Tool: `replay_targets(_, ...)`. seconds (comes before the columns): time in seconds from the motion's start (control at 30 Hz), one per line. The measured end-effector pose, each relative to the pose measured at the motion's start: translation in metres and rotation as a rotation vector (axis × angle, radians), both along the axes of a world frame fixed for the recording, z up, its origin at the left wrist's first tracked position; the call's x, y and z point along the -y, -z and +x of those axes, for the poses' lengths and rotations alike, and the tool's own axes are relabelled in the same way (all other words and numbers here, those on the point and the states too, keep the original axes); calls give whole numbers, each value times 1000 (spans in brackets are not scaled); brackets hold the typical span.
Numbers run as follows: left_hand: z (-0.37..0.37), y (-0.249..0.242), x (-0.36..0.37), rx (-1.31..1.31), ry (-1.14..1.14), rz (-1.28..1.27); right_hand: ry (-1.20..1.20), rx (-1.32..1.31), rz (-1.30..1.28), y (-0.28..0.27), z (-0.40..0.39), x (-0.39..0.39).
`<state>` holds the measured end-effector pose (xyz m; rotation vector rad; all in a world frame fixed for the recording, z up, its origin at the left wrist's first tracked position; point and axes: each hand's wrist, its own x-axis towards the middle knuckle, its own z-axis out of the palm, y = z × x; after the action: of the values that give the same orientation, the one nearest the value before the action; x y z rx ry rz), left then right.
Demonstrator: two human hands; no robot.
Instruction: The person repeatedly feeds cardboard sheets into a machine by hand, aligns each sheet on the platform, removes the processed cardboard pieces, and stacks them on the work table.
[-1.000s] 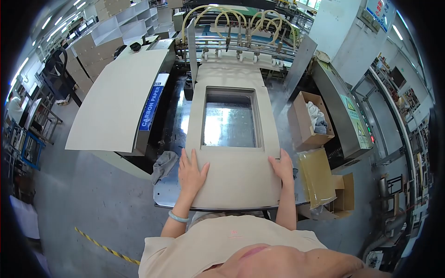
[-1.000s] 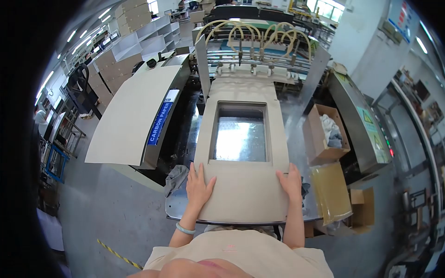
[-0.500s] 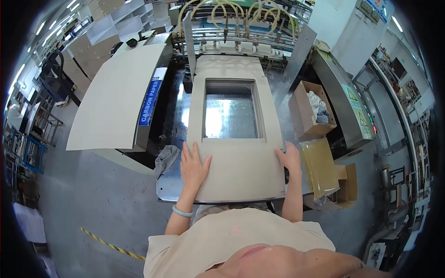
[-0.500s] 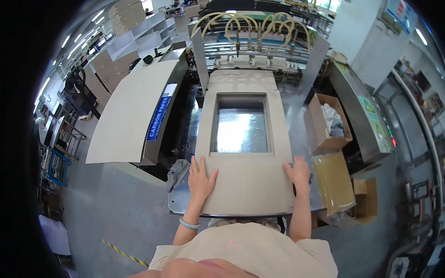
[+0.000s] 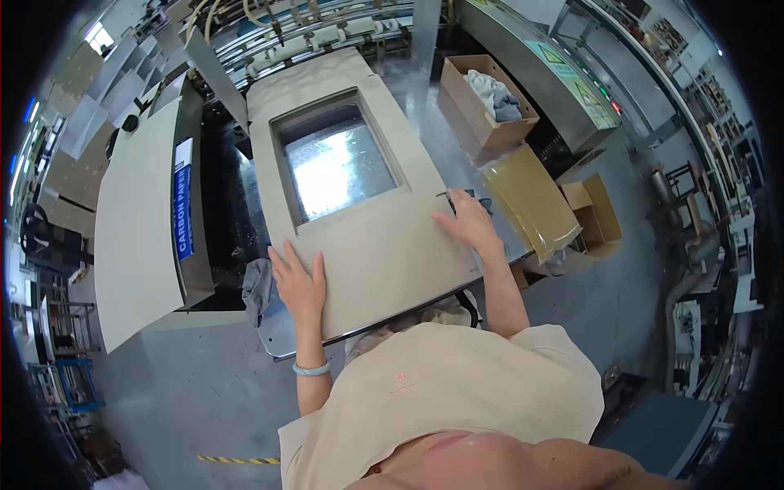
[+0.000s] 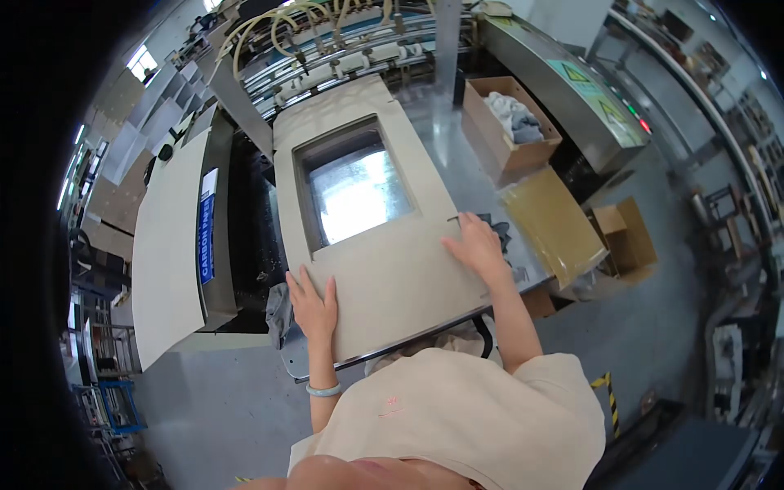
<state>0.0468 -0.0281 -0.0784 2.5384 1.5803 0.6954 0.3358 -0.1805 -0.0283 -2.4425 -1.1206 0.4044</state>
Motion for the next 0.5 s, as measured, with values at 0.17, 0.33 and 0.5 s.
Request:
replay_targets(0.17, 0, -2, 0, -7, -8, -16, 24, -42, -126, -7, -5, 17)
replay_targets(0.33, -2, -1, -2, -28, -8, -47, 17, -33, -181, -9, -16, 26)
replay_targets(0.5, 0, -3, -1, -30, -8, -60, 27, 40, -229, -14, -24, 22)
